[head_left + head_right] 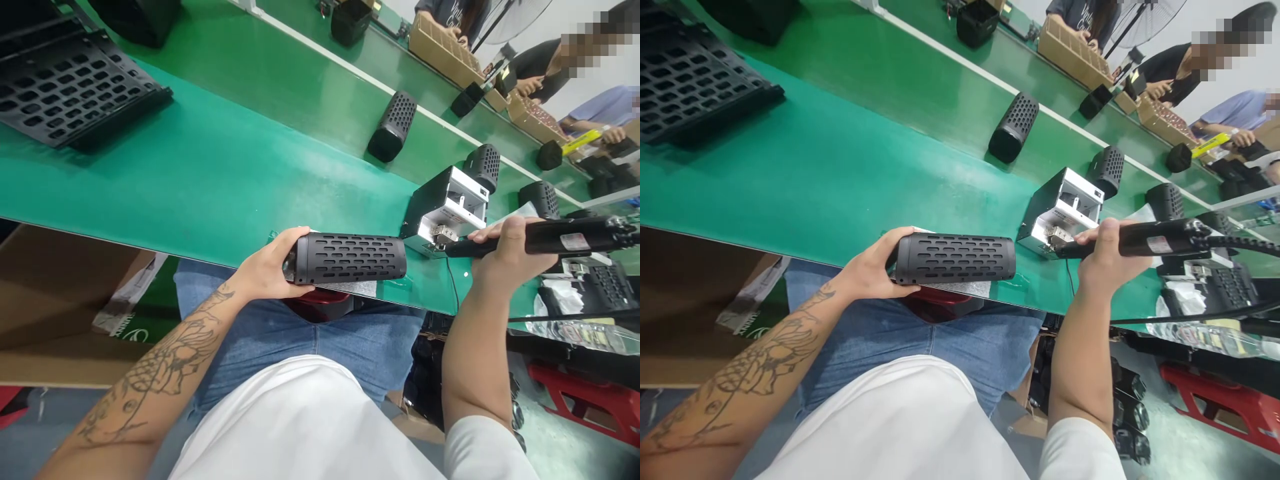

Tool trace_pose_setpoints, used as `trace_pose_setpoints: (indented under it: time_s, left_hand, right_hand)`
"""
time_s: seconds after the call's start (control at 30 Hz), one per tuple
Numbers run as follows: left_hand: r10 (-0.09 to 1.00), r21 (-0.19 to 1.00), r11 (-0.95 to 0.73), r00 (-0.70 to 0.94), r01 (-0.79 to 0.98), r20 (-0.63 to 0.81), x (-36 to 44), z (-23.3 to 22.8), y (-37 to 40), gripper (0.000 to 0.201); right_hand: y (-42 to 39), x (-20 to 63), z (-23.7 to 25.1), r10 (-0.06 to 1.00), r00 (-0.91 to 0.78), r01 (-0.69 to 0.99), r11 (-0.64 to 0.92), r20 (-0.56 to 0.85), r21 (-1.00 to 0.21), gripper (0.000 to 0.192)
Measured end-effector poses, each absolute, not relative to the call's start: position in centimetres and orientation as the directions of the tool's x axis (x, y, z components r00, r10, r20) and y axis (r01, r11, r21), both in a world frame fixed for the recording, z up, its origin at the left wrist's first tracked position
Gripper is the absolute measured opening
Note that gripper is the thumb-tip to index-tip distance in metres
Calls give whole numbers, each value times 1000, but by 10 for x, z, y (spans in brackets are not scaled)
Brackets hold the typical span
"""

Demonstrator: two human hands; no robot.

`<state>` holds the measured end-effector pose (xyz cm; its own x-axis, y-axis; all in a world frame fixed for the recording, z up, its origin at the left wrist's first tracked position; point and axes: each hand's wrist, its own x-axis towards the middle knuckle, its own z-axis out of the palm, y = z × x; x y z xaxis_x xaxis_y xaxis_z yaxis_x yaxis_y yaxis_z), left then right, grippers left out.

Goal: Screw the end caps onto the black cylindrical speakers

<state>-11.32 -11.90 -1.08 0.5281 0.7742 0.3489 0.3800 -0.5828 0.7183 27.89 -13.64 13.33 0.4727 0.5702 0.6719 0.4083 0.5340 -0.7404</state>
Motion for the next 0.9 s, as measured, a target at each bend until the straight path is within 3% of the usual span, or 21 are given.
trace_pose_setpoints:
  time_s: [0.17,0.37,0.5,0.67,0.9]
  left_hand:
    - [773,724,-578,536,377,338,-112,-8,-120,102]
    - [753,732,-601,535,322,383,-110,-10,-119,104]
    - [734,728,-630,514,270,444,-108,-13,-119,107]
    - [755,757,-596,507,268,415,-106,-15,-120,110]
    - [752,764,-595,508,249,420,-106,-15,-121,108]
  right_hand:
    - [-175,236,165,692,411,276,526,593,-804,9]
    - [-201,149,175,847,138,7,518,514,-855,26]
    - [-189,104,161,866,-19,-125,493,499,-861,23]
    - [-173,85,148,854,-150,-129,483,498,-866,19]
    - [-171,76,147,874,-142,-85,457,465,-885,18]
